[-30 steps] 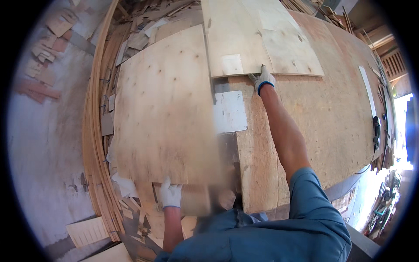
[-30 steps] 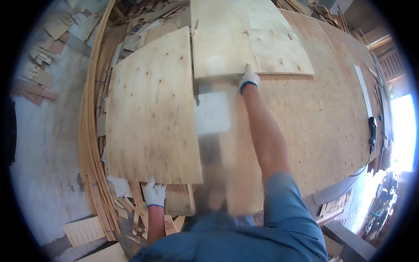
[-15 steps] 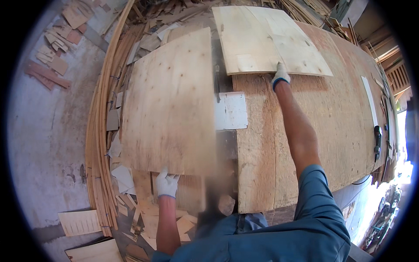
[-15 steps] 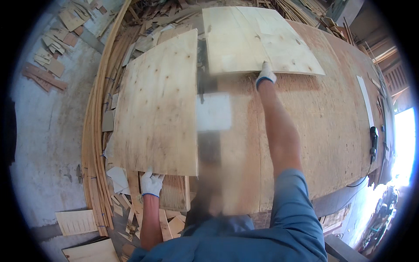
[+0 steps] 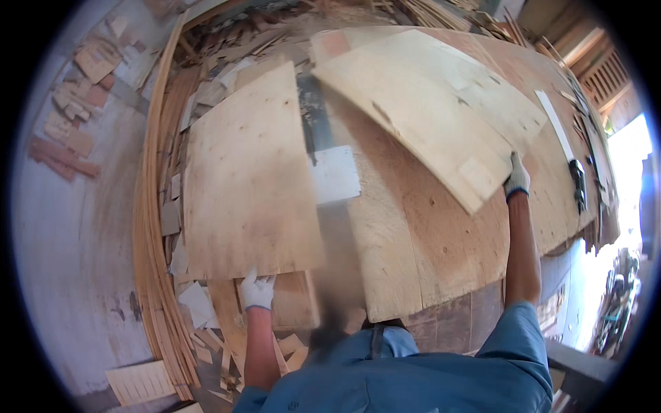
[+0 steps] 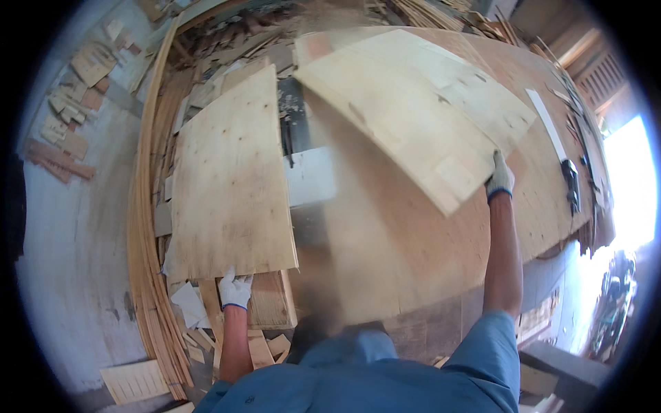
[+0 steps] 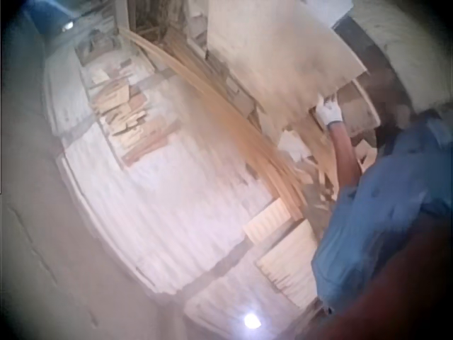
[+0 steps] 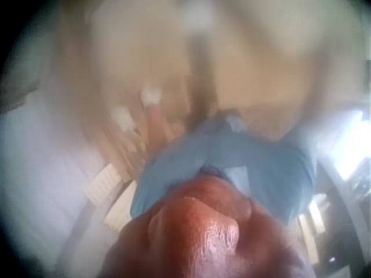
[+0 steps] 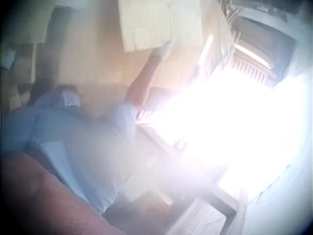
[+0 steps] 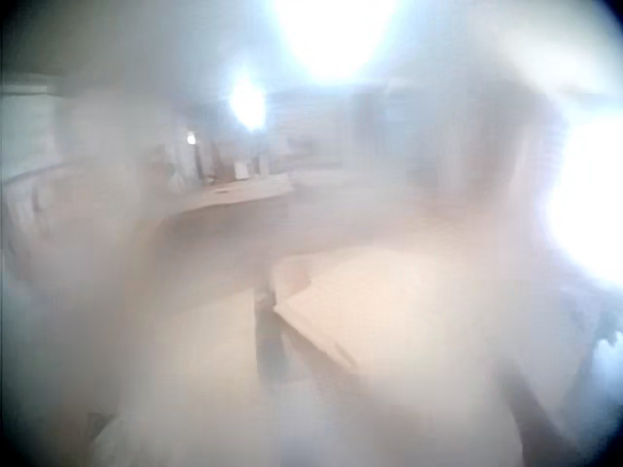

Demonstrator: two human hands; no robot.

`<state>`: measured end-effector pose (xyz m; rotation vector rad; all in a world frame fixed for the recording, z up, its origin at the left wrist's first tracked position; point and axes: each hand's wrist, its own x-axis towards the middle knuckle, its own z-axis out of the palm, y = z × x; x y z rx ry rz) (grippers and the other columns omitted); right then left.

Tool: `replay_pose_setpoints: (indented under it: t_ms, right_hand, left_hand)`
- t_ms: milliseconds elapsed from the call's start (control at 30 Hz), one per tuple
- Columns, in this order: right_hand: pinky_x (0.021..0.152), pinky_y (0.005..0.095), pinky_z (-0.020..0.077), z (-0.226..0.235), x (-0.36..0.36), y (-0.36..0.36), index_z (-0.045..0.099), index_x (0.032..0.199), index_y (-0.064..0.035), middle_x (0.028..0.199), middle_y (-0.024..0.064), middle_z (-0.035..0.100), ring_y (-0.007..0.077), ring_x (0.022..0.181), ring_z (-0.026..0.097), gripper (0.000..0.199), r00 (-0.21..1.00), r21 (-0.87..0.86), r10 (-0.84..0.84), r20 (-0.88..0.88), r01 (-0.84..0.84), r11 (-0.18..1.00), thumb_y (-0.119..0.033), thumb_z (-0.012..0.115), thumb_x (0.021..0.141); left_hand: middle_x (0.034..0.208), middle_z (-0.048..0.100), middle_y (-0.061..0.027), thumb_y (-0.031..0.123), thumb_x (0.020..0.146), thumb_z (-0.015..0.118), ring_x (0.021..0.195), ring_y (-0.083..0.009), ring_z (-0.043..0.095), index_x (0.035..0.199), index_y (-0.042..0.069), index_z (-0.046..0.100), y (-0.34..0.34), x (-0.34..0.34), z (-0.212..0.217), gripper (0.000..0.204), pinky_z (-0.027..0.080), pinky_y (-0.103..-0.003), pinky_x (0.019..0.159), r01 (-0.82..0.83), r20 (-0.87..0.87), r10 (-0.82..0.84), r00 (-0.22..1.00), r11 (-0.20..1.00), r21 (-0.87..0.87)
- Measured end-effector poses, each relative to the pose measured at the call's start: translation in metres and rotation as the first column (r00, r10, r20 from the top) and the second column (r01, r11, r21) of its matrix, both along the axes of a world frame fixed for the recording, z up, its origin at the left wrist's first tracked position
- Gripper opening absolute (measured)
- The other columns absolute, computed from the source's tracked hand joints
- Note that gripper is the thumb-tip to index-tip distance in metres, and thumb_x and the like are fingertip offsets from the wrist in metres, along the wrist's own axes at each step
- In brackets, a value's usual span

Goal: The person uses a nail gun to fasten a thin wooden strip along the edge of a large plywood panel. They then lift and reposition the panel on the workbench, aligning it with other pieces before continuing to secure it.

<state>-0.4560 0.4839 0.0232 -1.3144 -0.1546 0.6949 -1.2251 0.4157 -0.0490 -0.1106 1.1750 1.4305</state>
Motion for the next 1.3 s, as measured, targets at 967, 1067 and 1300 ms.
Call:
replay_pose_setpoints:
  t_ms: [967, 1067, 1300]
  right_hand:
    - [0.084, 0.0397, 0.0522, -0.199, -0.331, -0.476, 0.054, 0.128, 0.0008, 0.127, 0.0143, 0.059, 0.028, 0.108, 0.061, 0.059, 0.589, -0.675, -0.806, -0.055, 0.574, 0.465, -0.049, 0.047, 0.097]
    - [0.097, 0.0425, 0.0454, -0.172, -0.282, -0.43, 0.047, 0.136, -0.0025, 0.138, 0.0124, 0.051, 0.0291, 0.119, 0.053, 0.063, 0.6, -0.407, -0.796, -0.077, 0.71, 0.575, -0.052, 0.04, 0.098]
    - [0.096, 0.0414, 0.045, -0.064, -0.131, -0.346, 0.053, 0.13, -0.0013, 0.127, 0.0134, 0.057, 0.03, 0.111, 0.056, 0.051, 0.92, -0.643, -0.317, 0.23, 0.388, 0.66, -0.04, 0.052, 0.096]
  left_hand:
    - [0.129, 0.052, -0.0191, 0.021, 0.093, 0.052, 0.119, -0.0339, 0.05, 0.128, -0.003, 0.046, 0.008, -0.021, -0.017, 0.043, 0.044, -0.048, 0.104, 0.163, 0.067, -0.168, 0.984, 0.984, 0.068]
    - [0.126, 0.054, -0.0216, 0.024, 0.096, 0.046, 0.116, -0.0363, 0.052, 0.127, -0.005, 0.047, 0.011, -0.029, -0.032, 0.042, 0.047, -0.05, 0.101, 0.169, 0.111, -0.179, 0.978, 0.981, 0.09]
    - [0.127, 0.054, -0.0154, 0.011, 0.093, 0.056, 0.117, -0.0346, 0.052, 0.125, 0.008, 0.05, 0.002, -0.004, 0.001, 0.033, 0.049, -0.054, 0.095, 0.074, -0.007, -0.074, 0.997, 0.994, 0.077]
